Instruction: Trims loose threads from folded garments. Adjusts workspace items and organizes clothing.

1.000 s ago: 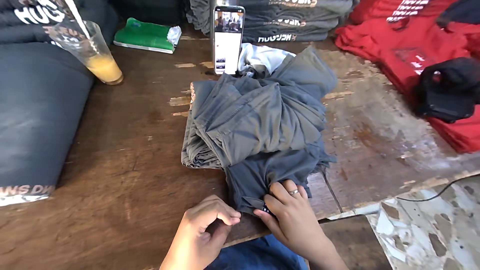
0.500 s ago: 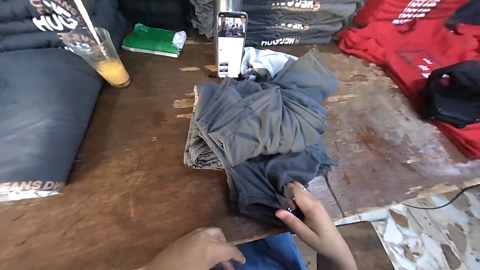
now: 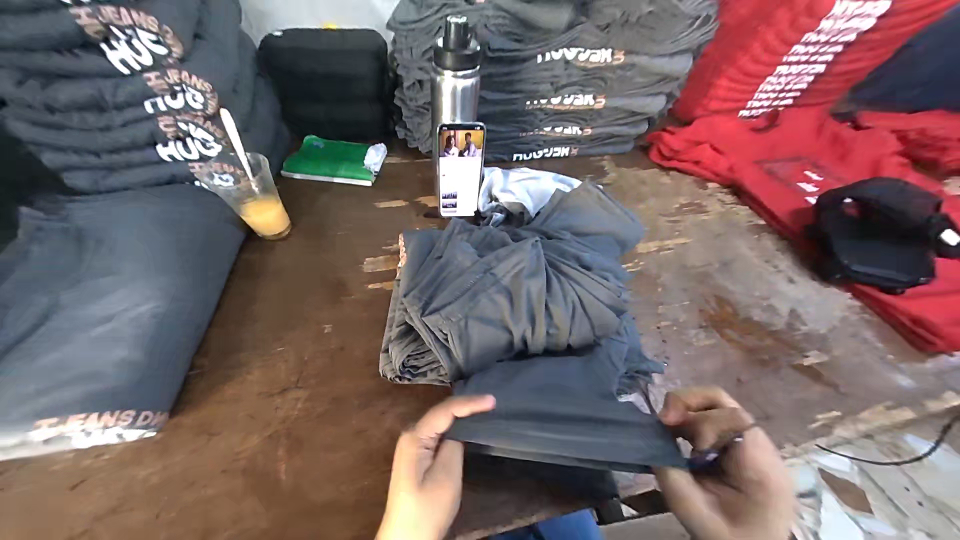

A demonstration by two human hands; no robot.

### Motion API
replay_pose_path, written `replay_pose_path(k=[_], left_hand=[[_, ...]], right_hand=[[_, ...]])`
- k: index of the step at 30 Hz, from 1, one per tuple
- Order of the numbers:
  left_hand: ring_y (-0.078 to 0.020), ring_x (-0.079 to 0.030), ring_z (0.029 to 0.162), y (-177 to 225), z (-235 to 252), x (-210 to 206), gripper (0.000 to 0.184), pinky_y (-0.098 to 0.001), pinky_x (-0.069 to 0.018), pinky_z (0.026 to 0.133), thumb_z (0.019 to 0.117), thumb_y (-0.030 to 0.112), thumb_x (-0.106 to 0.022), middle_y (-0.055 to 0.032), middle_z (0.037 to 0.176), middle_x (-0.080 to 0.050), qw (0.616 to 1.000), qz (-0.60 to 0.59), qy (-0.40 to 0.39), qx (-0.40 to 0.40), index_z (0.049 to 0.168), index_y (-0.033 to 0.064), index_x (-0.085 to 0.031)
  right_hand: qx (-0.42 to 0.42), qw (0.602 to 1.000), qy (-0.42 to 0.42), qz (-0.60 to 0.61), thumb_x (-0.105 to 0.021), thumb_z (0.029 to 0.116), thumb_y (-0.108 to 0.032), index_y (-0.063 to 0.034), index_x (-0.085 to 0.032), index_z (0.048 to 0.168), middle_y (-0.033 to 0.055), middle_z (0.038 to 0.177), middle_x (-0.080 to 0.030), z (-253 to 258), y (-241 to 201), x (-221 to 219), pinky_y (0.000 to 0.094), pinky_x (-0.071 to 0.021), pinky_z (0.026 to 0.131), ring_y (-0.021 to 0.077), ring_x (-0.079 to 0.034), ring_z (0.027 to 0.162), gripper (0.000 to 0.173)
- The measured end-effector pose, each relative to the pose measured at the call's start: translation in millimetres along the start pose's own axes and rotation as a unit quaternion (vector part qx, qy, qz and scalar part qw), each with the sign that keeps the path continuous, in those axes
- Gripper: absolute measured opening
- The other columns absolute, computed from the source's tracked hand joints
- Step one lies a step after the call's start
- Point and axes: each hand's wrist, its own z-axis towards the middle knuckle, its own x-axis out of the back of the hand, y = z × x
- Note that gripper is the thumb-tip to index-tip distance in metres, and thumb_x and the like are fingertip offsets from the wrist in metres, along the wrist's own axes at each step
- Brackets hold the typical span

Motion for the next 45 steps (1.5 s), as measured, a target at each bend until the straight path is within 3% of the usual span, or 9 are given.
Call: replay_pose_path(k=[5,7,10,14,19,23,32,38,45], left_hand=[[-0.0071,-0.068,0.108,15.6,34.2,-0.4,0.036,-0.0279,-0.0576,0.093,0.1011,-0.002,-0.04,-0.0013,0.125,-0.07,0.996,-0.071,-0.043,-0.008,0.127,0.0004,-0.065],[-0.0187,-0.064,0.123,14.9,52.9,0.7,0.055,-0.0364,-0.0573,0.096,0.1023,0.007,-0.043,-0.014,0.148,-0.054,0.996,-0.075,-0.048,0.026,0.155,-0.0037,-0.03],[-0.0232,-0.057,0.134,14.4,68.7,-0.2,0.087,-0.0382,-0.0562,0.101,0.1017,0.02,-0.053,-0.0197,0.165,-0.028,0.994,-0.077,-0.024,0.075,0.162,0.0061,0.009],[-0.0223,-0.058,0.132,18.4,69.1,2.3,0.089,-0.0361,-0.0556,0.102,0.1001,0.021,-0.057,-0.0223,0.162,-0.029,0.995,-0.067,-0.002,0.068,0.161,0.0011,0.004],[-0.0173,-0.067,0.115,29.9,92.9,19.9,0.057,-0.0329,-0.0581,0.095,0.1017,0.019,-0.055,-0.0137,0.134,-0.062,1.0,-0.008,0.009,0.024,0.148,-0.0078,-0.035],[-0.0103,-0.066,0.106,35.1,153.5,25.6,0.039,-0.0293,-0.0561,0.091,0.0999,0.015,-0.056,-0.0068,0.124,-0.065,0.997,0.049,0.041,0.043,0.136,0.0009,-0.054],[-0.053,-0.041,0.139,-36.9,313.3,-12.5,0.103,-0.0656,-0.039,0.109,0.0842,0.04,-0.083,-0.0363,0.152,-0.037,0.947,0.236,0.092,0.195,0.159,-0.0004,-0.026],[-0.0493,-0.041,0.14,-82.1,354.3,-44.2,0.138,-0.0601,-0.0469,0.104,0.063,0.049,-0.096,-0.0332,0.159,-0.026,0.91,0.33,0.169,0.185,0.163,0.0053,-0.011],[-0.0415,-0.05,0.134,-100.1,366.8,-46.9,0.118,-0.0569,-0.0495,0.101,0.073,0.034,-0.09,-0.027,0.152,-0.04,0.912,0.331,0.166,0.176,0.162,0.0066,-0.018]], right_hand=[[0.054,0.985,0.096,0.136,-0.07,0.0947,-0.016,-0.0281,-0.061,0.099,-0.0144,0.129,-0.064,50.0,-11.9,-16.5,0.023,-0.0542,0.099,0.0046,-0.062,0.119,0.016],[0.011,0.993,0.05,0.11,-0.063,0.1008,-0.019,-0.0186,-0.057,0.098,-0.002,0.135,-0.06,60.6,6.2,-44.9,0.0297,-0.0603,0.095,0.011,-0.065,0.119,0.007],[-0.029,0.99,-0.138,-0.004,-0.058,0.0934,-0.007,0.0103,-0.062,0.106,0.0296,0.128,-0.059,64.3,32.4,-80.1,0.0356,-0.0559,0.089,0.0289,-0.065,0.107,0.022],[-0.007,0.974,-0.218,-0.058,-0.057,0.0964,-0.02,0.0,-0.061,0.098,0.03,0.138,-0.053,55.0,26.2,-78.7,0.0429,-0.0509,0.104,0.0387,-0.055,0.131,0.021],[0.018,0.982,-0.19,-0.011,-0.049,0.1048,-0.03,0.0044,-0.061,0.116,0.0194,0.119,-0.06,80.2,24.1,-51.2,0.0266,-0.0517,0.081,0.0161,-0.059,0.094,0.038],[0.028,0.986,-0.165,-0.024,-0.053,0.1026,-0.03,0.0048,-0.062,0.113,0.0159,0.104,-0.062,149.1,27.2,-47.1,0.0354,-0.0538,0.074,0.0186,-0.06,0.086,0.037],[-0.142,0.989,-0.01,0.034,-0.07,0.0957,-0.022,0.0106,-0.046,0.128,0.0251,0.12,-0.062,326.0,104.9,-145.7,0.043,-0.053,0.093,0.0298,-0.064,0.108,0.051],[-0.143,0.989,-0.031,-0.014,-0.091,0.0749,-0.035,0.0091,-0.044,0.132,0.027,0.12,-0.06,375.6,127.1,-198.3,0.0515,-0.0511,0.096,0.0366,-0.061,0.112,0.086],[-0.196,0.98,-0.024,0.031,-0.099,0.0615,-0.027,0.0057,-0.038,0.136,0.0248,0.122,-0.059,386.9,136.9,-241.7,0.047,-0.0502,0.1,0.0317,-0.061,0.114,0.101]])
